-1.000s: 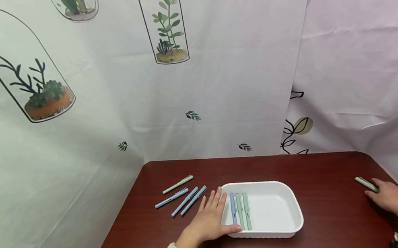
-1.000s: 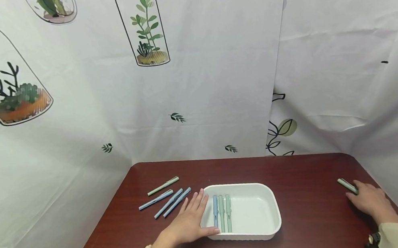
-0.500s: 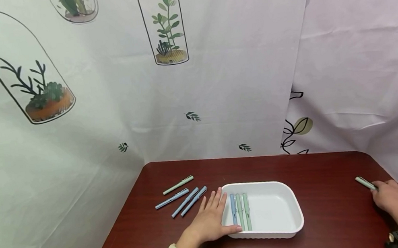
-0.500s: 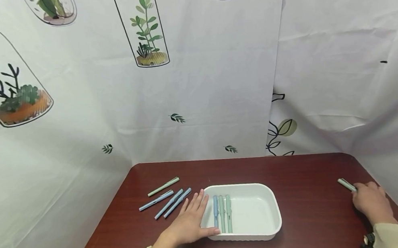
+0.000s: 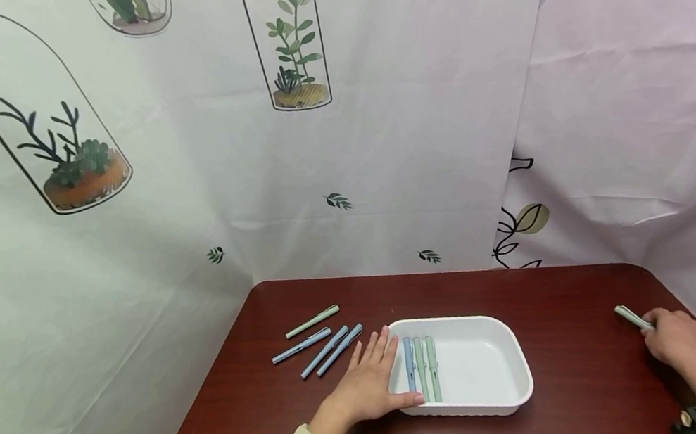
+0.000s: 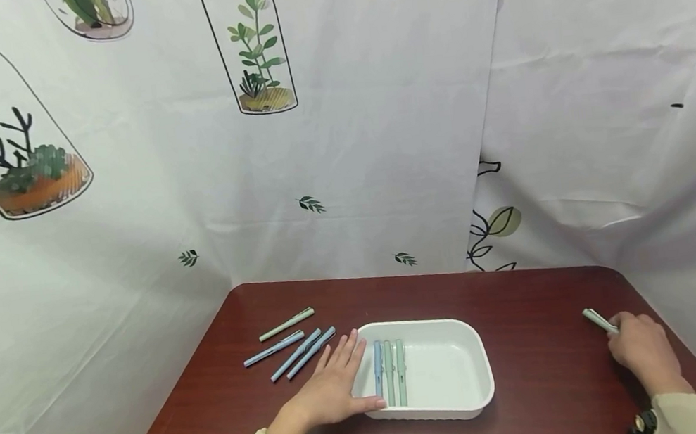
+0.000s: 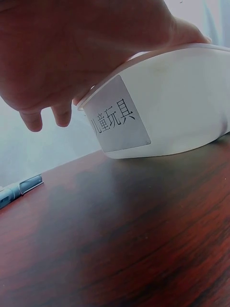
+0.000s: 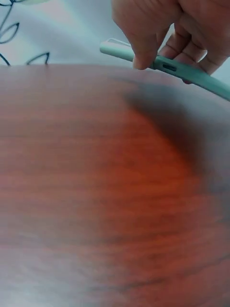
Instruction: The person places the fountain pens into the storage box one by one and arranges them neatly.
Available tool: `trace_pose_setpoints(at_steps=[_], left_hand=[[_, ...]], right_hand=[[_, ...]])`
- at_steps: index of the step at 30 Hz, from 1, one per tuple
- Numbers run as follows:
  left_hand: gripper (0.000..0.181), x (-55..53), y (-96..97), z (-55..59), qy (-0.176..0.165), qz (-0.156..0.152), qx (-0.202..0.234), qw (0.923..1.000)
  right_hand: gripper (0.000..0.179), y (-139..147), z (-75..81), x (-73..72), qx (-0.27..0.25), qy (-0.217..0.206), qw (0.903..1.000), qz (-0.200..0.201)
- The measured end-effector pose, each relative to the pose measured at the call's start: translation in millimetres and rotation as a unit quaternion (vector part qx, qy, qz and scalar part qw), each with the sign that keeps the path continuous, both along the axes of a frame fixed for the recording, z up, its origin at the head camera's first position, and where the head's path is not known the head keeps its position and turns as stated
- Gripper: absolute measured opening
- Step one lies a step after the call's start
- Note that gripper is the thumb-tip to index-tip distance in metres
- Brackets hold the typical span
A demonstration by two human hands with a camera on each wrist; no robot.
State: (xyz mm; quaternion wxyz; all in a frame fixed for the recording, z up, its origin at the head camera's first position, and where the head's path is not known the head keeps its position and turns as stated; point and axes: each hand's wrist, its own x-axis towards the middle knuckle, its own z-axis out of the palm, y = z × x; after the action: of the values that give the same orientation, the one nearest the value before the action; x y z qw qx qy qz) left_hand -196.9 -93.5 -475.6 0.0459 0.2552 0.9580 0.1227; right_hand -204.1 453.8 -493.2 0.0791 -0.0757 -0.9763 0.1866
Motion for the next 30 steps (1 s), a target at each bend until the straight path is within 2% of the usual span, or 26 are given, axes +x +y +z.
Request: trace_pose_setpoints(at_steps=[8, 16, 21, 30], left_hand=[[0.111, -1.1, 1.1, -0.4, 0.005, -0.003, -0.002, 1.0], [0.112, -2.1, 1.3, -2.6, 0.005, -0.007, 0.0, 1.0], [0.111, -1.2, 0.1, -1.0, -0.001, -0.007, 0.0, 1.0], [0.111, -2.5, -0.9, 0.6, 0.001, -0.01, 0.004, 0.9999]], right_hand=[[0.026, -19, 22.4, 0.3, -0.008, 0.026, 0.9996, 0.004], [0.035, -41, 38.8, 8.6, -0.008, 0.048, 0.9988, 0.009], [0.044, -60, 48.9, 16.9, -0.028, 0.041, 0.9987, 0.002], [0.052, -92, 64.8, 19.7, -0.064, 0.035, 0.9969, 0.029]])
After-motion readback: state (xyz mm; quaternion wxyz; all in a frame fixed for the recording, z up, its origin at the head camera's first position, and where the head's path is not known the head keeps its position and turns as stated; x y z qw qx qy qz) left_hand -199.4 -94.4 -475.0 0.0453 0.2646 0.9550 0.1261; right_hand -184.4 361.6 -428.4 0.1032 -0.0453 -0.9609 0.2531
